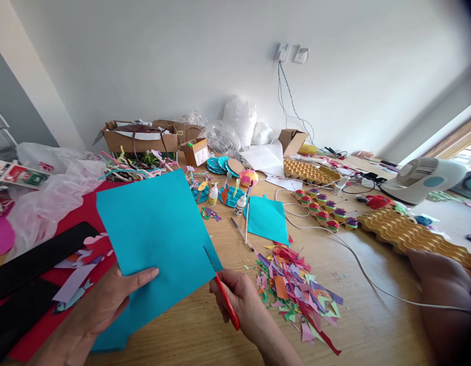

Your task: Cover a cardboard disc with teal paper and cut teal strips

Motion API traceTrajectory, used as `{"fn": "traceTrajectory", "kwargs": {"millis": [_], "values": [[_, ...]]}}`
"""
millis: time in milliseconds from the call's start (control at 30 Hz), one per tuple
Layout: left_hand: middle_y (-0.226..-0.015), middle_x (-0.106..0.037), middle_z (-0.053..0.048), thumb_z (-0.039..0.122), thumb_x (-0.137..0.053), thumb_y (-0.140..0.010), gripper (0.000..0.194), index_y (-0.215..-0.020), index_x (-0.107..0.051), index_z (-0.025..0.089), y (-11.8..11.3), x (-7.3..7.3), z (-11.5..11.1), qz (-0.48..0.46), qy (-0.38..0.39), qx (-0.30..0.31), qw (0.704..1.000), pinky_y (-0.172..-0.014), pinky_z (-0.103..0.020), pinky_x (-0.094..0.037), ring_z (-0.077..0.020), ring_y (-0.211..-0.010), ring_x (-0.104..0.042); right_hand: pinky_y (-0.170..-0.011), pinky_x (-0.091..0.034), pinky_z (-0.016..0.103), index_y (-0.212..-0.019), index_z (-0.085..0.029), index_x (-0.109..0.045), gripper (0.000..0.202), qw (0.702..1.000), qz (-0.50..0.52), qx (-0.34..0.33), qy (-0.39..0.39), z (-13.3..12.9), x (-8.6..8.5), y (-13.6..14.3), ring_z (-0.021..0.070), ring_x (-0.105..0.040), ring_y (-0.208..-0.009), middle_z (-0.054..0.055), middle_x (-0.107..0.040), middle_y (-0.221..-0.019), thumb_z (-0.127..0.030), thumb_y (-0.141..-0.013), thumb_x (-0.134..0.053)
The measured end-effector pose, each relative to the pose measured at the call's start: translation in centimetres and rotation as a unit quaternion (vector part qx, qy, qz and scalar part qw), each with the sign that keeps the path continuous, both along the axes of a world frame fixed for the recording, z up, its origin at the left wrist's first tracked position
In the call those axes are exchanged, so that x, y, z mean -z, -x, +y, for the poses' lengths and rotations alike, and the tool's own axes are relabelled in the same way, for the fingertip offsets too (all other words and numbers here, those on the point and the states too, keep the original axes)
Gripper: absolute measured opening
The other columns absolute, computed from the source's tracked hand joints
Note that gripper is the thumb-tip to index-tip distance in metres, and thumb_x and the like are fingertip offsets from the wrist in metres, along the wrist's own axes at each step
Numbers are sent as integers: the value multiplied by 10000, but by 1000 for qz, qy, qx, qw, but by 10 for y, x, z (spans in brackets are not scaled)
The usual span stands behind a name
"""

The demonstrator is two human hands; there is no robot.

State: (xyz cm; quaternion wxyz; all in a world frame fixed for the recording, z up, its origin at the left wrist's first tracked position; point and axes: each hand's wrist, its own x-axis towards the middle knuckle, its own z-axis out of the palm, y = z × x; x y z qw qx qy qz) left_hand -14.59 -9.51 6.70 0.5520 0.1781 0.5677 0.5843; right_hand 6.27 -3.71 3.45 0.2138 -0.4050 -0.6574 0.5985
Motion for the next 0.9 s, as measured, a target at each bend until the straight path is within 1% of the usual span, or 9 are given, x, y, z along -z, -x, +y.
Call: {"fn": "traceTrajectory", "kwargs": {"millis": [133, 267, 333, 433, 500, 567, 633, 733, 900], "values": [[-1012, -696, -48, 290, -795, -509, 748, -1204, -520, 280, 1, 2, 0, -1, -6, 7, 1000, -774, -415, -532, -345, -982, -596, -398, -314, 148, -640, -155, -479, 293, 999, 12, -40, 5, 1, -9, -3, 57, -417, -401, -56, -441, -443, -355, -847, -426], [-981, -708, -30, 278, -796, -515, 762, -1217, -502, 298, 2, 1, -1, 3, 0, 0, 1000, -671, -377, -574, -332, -935, -624, -438, -329, 162, -713, -145, -534, 323, 997, -19, -72, 20, 1, -12, -13, 65, -429, -424, -40, -484, -462, -368, -878, -369], [-963, -714, -19, 262, -795, -522, 753, -1215, -502, 311, 3, 0, -1, 4, 0, -13, 1000, -648, -365, -583, -324, -914, -635, -448, -333, 169, -715, -143, -538, 344, 996, -39, -82, 24, 0, -13, -22, 69, -435, -434, -34, -493, -471, -387, -882, -361], [-951, -718, -1, 255, -792, -529, 734, -1205, -511, 310, 6, 0, -1, 19, -14, -23, 999, -681, -340, -580, -305, -939, -627, -467, -334, 176, -714, -141, -540, 359, 993, -74, -92, 16, -4, -19, -42, 73, -442, -452, -29, -500, -486, -405, -883, -365], [-952, -717, 16, 258, -789, -538, 744, -1217, -494, 321, 10, 1, 0, 30, -17, -22, 999, -701, -331, -577, -295, -964, -617, -487, -338, 180, -730, -138, -548, 354, 991, -96, -97, 11, -7, -26, -55, 75, -449, -474, -25, -509, -505, -412, -879, -380], [-958, -715, 27, 255, -786, -550, 767, -1239, -461, 345, 12, 4, 0, 30, -13, -22, 999, -697, -329, -579, -288, -967, -616, -497, -340, 183, -756, -135, -556, 361, 991, -87, -103, 8, -10, -35, -63, 79, -458, -497, -19, -514, -529, -433, -872, -388], [-974, -710, 24, 237, -790, -548, 801, -1256, -434, 357, 13, 7, 0, 22, -13, -15, 1000, -688, -325, -582, -287, -957, -621, -499, -343, 185, -761, -132, -557, 389, 992, -51, -112, 3, -9, -44, -62, 85, -464, -513, -12, -515, -542, -468, -863, -389], [-1010, -700, 3, 238, -789, -552, 827, -1278, -408, 343, 10, 8, 1, 8, -8, -10, 1000, -671, -337, -585, -297, -937, -629, -491, -352, 189, -752, -127, -546, 421, 992, 9, -126, 13, -3, -50, -50, 88, -460, -497, -9, -505, -530, -507, -850, -392], [-1045, -686, 1, 264, -790, -546, 848, -1289, -389, 351, 2, 0, 0, 22, -5, -22, 1000, -596, -349, -592, -323, -929, -628, -457, -335, 188, -779, -125, -547, 451, 988, 29, -144, 46, 11, -42, -30, 77, -439, -446, -15, -500, -517, -535, -848, -372]]}}
